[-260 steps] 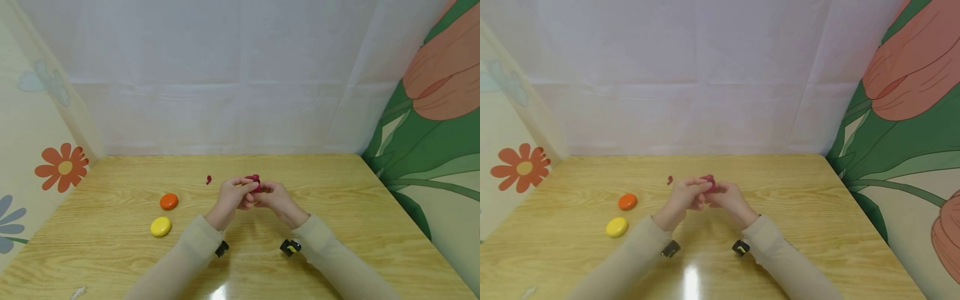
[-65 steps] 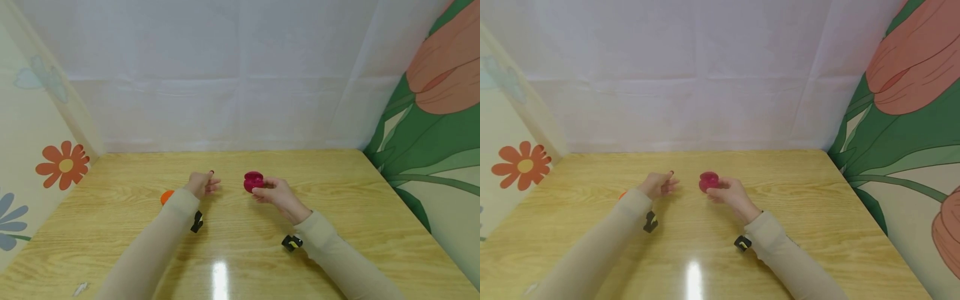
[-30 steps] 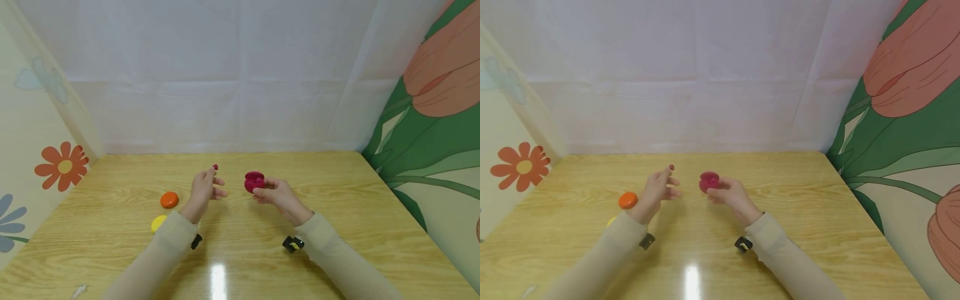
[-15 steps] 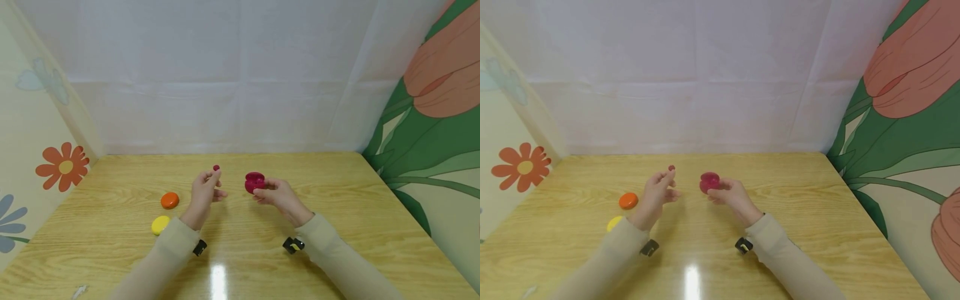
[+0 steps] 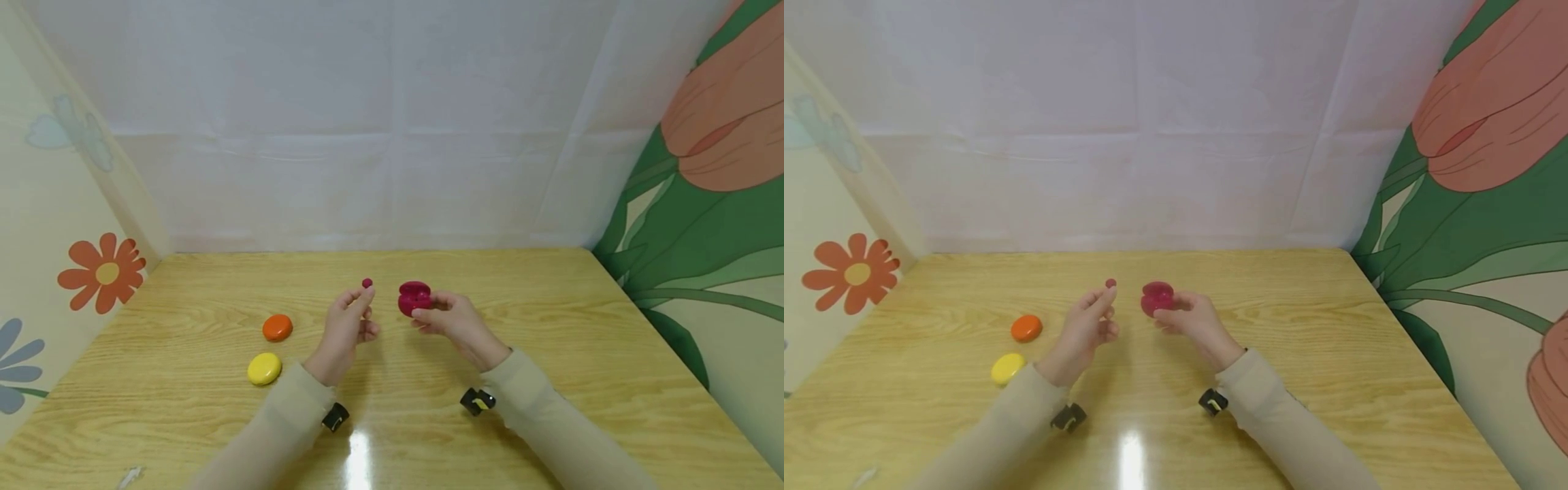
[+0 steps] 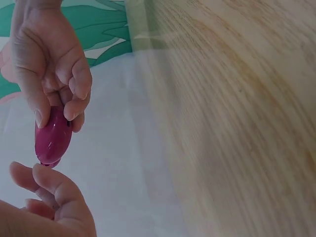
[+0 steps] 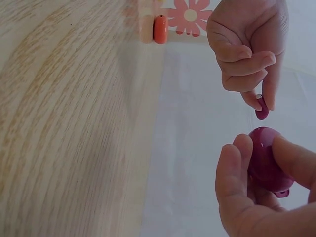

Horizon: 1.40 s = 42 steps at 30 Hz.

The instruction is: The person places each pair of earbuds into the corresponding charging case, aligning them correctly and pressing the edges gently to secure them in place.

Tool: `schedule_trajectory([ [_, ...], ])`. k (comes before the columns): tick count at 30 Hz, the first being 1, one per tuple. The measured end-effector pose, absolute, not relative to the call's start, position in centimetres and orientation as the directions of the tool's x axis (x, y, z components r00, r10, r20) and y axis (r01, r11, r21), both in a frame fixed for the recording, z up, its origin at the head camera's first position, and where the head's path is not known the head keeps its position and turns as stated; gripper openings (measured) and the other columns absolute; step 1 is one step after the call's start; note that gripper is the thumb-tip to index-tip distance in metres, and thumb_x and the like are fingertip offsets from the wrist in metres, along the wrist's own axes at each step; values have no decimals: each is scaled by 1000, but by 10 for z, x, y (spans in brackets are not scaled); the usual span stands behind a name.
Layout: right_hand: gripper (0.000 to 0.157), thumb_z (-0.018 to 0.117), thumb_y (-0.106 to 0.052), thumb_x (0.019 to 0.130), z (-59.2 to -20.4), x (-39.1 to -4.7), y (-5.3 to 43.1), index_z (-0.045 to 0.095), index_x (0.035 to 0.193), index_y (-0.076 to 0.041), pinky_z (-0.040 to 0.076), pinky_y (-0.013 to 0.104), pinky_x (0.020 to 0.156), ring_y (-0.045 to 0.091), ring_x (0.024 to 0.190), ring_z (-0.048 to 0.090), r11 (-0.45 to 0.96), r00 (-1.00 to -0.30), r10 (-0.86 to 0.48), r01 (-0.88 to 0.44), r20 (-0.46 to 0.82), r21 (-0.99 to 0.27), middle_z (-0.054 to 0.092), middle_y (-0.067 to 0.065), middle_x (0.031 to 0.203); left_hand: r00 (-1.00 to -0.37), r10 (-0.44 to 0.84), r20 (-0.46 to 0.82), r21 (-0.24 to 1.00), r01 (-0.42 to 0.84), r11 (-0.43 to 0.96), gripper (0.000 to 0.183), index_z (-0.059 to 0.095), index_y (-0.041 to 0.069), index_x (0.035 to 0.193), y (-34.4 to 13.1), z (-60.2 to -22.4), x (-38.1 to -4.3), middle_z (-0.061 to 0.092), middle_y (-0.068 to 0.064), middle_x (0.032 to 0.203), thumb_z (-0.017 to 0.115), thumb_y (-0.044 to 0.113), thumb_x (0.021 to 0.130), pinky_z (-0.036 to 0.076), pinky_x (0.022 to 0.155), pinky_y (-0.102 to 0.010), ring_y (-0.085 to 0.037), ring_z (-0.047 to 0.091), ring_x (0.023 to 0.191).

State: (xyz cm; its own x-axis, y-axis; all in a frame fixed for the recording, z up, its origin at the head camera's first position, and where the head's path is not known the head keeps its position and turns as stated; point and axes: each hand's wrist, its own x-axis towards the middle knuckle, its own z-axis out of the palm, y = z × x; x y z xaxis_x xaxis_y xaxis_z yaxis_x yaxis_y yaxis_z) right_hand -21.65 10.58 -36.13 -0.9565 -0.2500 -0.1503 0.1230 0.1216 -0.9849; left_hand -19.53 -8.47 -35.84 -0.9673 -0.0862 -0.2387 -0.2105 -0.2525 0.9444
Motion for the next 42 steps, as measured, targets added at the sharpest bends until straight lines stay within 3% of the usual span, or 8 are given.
schedule_trajectory([
  [12, 31, 62, -2, 95, -361, -215, 100, 57, 121, 14, 59, 26, 77, 8, 79, 68, 116, -956, -262, 106, -134, -988, 71, 8, 97, -970, -73, -231, 946, -207, -249, 19, 63, 6, 107, -73, -360, -193, 46, 7, 60, 64, 24, 100, 46, 48, -17, -2, 50, 42],
  [19, 32, 62, -4, 96, -359, -214, 98, 57, 123, 13, 59, 26, 79, 8, 80, 68, 110, -953, -277, 96, -124, -989, 71, 7, 97, -973, -46, -225, 950, -209, -230, 32, 63, 2, 118, -66, -361, -194, 46, 7, 59, 65, 26, 98, 45, 48, -16, -1, 48, 42],
  [26, 30, 62, -3, 95, -360, -214, 97, 59, 119, 14, 59, 28, 79, 8, 79, 68, 119, -955, -279, 69, -101, -990, 71, 6, 95, -968, -36, -249, 941, -233, -245, 30, 65, 3, 116, -60, -358, -195, 44, 7, 55, 68, 26, 97, 39, 44, -15, -1, 38, 38],
  [32, 27, 64, -3, 94, -361, -214, 95, 60, 115, 14, 60, 29, 76, 8, 78, 68, 113, -959, -268, 63, -91, -992, 70, 6, 94, -969, -25, -247, 940, -233, -249, 27, 66, 4, 113, -53, -356, -194, 46, 7, 51, 68, 25, 97, 39, 43, -15, -1, 38, 37],
  [42, 25, 65, -4, 94, -361, -212, 93, 63, 114, 11, 59, 30, 78, 9, 80, 68, 127, -962, -256, 64, -95, -990, 71, 8, 100, -986, -88, -139, 982, -126, -143, 31, 64, -4, 112, -52, -360, -194, 46, 7, 49, 71, 19, 94, 38, 42, -16, -2, 37, 39],
])
